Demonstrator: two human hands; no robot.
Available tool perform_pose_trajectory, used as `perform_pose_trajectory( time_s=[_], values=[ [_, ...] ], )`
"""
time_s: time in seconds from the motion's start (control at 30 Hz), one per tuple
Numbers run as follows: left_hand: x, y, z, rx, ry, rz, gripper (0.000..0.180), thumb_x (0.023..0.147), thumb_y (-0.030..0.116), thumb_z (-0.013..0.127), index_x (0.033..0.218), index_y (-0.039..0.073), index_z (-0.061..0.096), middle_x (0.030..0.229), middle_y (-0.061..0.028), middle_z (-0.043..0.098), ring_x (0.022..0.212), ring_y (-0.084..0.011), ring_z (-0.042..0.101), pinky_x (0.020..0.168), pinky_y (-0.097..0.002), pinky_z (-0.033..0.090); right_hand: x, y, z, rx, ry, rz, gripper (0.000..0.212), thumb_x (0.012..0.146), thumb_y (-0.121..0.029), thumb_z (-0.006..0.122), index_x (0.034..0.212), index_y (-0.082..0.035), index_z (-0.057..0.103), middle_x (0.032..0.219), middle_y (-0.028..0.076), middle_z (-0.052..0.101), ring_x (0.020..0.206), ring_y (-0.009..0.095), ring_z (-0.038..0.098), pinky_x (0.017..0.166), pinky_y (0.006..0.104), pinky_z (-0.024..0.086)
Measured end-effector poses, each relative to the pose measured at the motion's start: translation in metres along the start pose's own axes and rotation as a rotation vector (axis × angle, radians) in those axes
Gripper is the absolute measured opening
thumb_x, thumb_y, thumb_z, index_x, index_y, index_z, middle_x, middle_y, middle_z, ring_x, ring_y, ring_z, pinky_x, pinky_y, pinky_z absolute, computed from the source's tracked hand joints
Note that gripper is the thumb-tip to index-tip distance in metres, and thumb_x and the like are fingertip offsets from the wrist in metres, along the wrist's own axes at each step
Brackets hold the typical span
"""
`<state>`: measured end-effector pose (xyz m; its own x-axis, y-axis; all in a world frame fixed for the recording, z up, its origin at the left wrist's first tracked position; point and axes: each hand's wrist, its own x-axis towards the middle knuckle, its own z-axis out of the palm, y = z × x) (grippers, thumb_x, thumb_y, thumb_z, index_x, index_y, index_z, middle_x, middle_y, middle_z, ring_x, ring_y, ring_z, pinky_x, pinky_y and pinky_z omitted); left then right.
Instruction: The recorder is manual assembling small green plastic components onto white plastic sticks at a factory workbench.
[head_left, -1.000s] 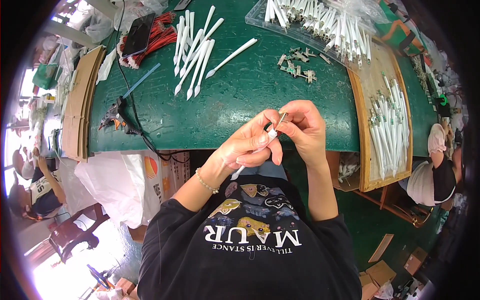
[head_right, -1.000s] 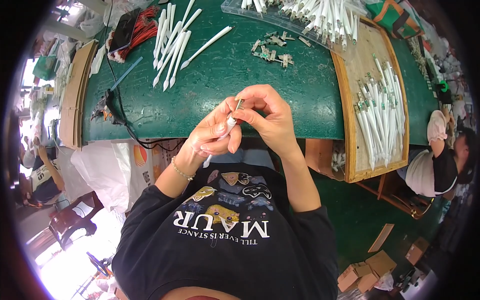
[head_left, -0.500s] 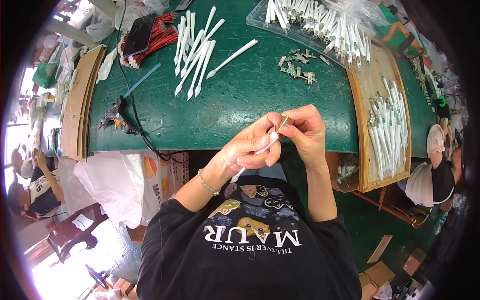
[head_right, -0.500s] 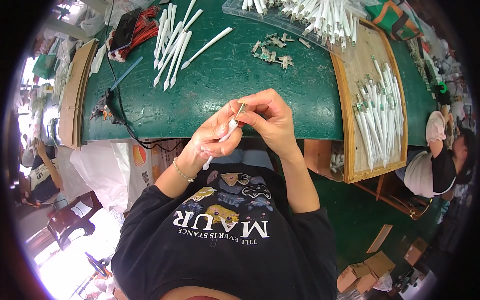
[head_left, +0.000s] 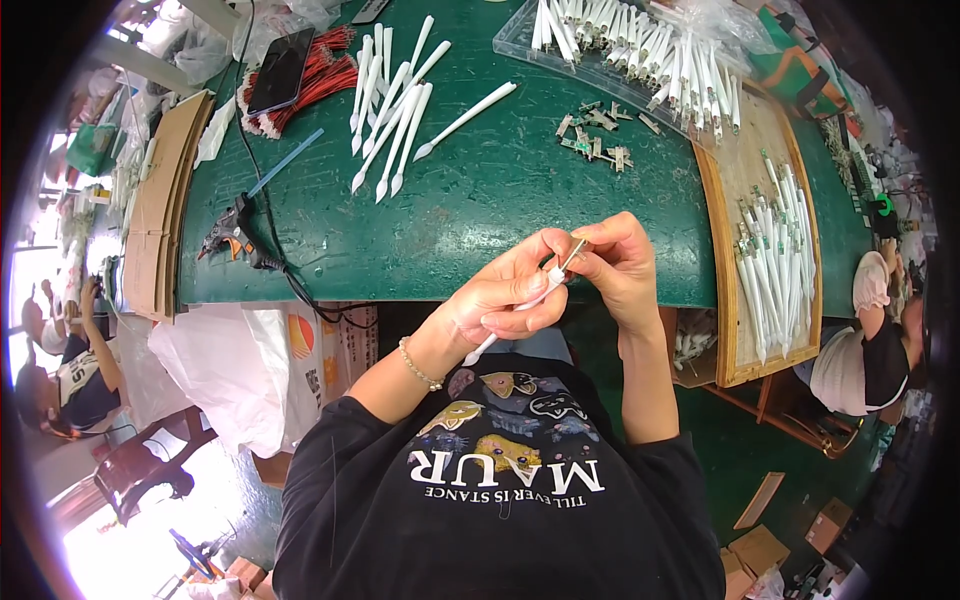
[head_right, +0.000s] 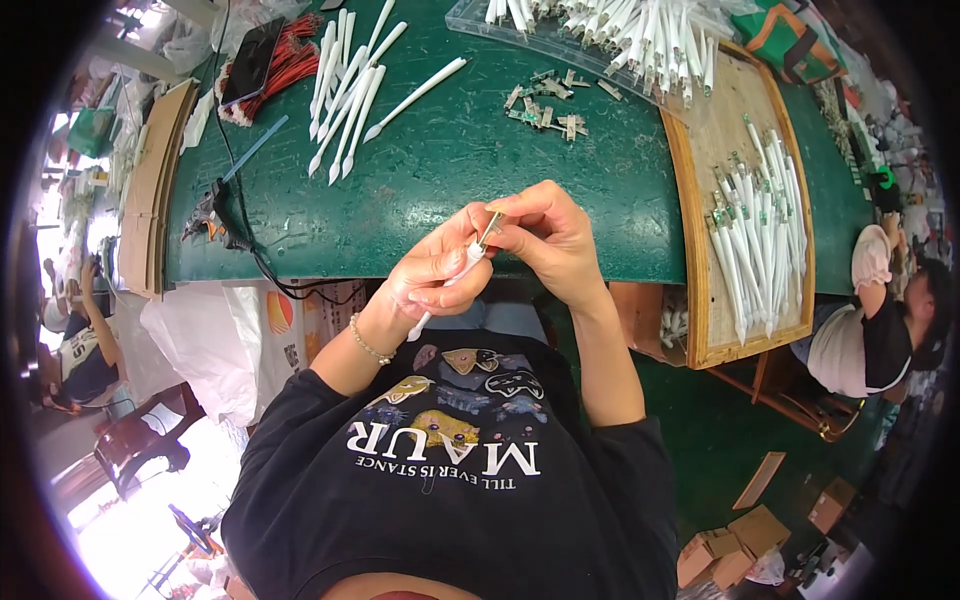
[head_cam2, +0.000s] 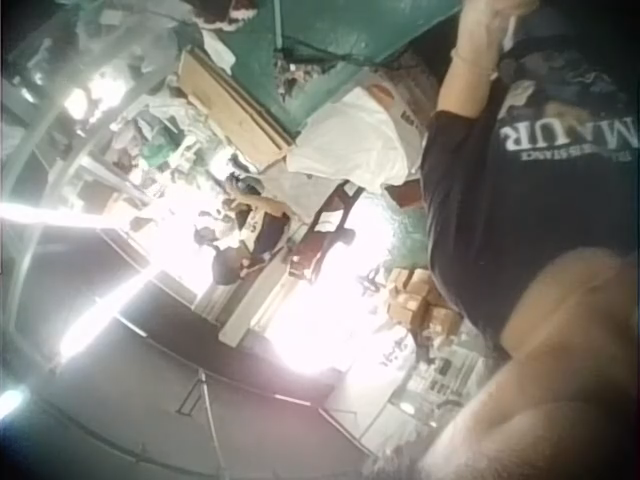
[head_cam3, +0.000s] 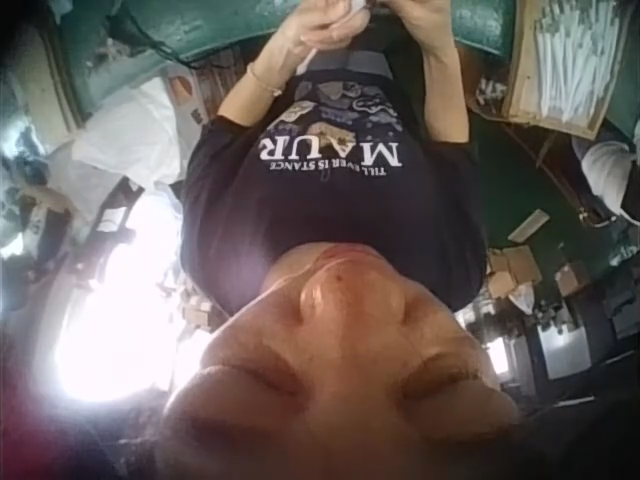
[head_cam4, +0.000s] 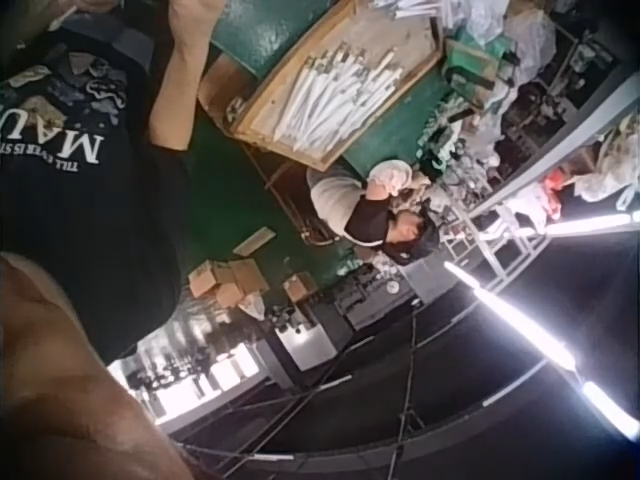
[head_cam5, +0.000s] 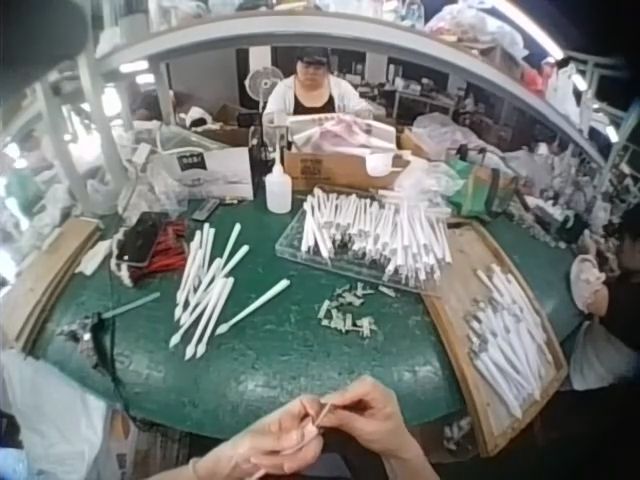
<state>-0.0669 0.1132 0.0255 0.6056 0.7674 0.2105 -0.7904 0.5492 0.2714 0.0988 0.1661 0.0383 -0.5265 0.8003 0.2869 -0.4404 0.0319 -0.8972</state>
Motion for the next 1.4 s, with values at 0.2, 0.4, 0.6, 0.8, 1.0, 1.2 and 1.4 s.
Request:
perform_pose_trajectory(
  time_s=[0.2,0.4,0.6,0.8,1.0,1.2,1.4],
  values=[
    [0.001,0.001,0.005,0.006,0.123,0.0,0.033,0.092,0.016,0.057,0.116,0.009,0.035,0.055,-0.0077,0.045,0.03,-0.0022,0.03,0.026,-0.0129,0.023,0.0,0.002,-0.004,-0.004,0.0,0.041,0.015,0.084,0.0,0.063,0.097,-0.003,0.055,0.098,0.012,0.064,0.084,0.015,0.064,0.074,0.0263,0.053],
    [0.0,0.0,0.0,0.036,0.043,-0.004,0.025,0.094,0.02,0.052,0.113,0.013,0.037,0.066,-0.009,0.05,0.032,0.0005,0.029,0.029,-0.0126,0.022,-0.002,0.004,-0.004,0.01,0.005,0.025,0.015,0.085,0.002,0.062,0.097,-0.003,0.054,0.097,0.011,0.063,0.086,0.015,0.064,0.074,0.0263,0.054],
    [0.0,0.001,-0.001,0.109,0.081,0.012,0.025,0.095,0.02,0.052,0.114,0.014,0.037,0.066,-0.0089,0.051,0.033,0.0004,0.03,0.029,-0.013,0.021,-0.006,0.005,-0.003,-0.012,0.03,-0.011,0.018,0.084,0.003,0.062,0.1,-0.002,0.054,0.097,0.01,0.062,0.087,0.015,0.064,0.076,0.0264,0.053],
    [0.003,0.002,0.001,0.254,0.112,0.003,0.027,0.095,0.022,0.052,0.116,0.015,0.037,0.069,-0.01,0.054,0.033,0.0002,0.029,0.032,-0.0142,0.019,-0.009,-0.015,-0.004,-0.214,0.056,0.036,0.022,0.083,-0.001,0.066,0.103,-0.001,0.056,0.095,0.008,0.063,0.086,0.013,0.062,0.077,0.0245,0.049],
    [0.004,0.001,0.004,0.361,0.188,-0.023,0.03,0.094,0.024,0.054,0.117,0.015,0.037,0.069,-0.0095,0.055,0.034,-0.0001,0.029,0.034,-0.015,0.018,-0.013,-0.03,0.018,-0.52,0.279,0.087,0.015,0.083,0.001,0.064,0.096,0.002,0.057,0.086,0.008,0.064,0.081,0.014,0.062,0.074,0.0252,0.048],
    [0.002,0.001,0.004,0.39,0.173,-0.041,0.03,0.094,0.025,0.055,0.116,0.015,0.037,0.068,-0.0103,0.056,0.034,-0.0003,0.029,0.033,-0.0151,0.018,-0.012,-0.032,0.02,-0.311,0.305,0.177,0.013,0.083,0.001,0.064,0.095,0.002,0.058,0.086,0.008,0.064,0.081,0.013,0.062,0.074,0.0241,0.048],
    [0.003,0.0,0.003,0.379,0.177,-0.049,0.03,0.094,0.024,0.055,0.115,0.015,0.037,0.069,-0.0112,0.058,0.034,-0.0003,0.03,0.033,-0.015,0.017,-0.018,-0.032,0.025,-0.561,0.333,0.06,0.012,0.085,0.001,0.062,0.096,0.002,0.057,0.085,0.008,0.064,0.081,0.012,0.062,0.073,0.0235,0.049]
  ],
)
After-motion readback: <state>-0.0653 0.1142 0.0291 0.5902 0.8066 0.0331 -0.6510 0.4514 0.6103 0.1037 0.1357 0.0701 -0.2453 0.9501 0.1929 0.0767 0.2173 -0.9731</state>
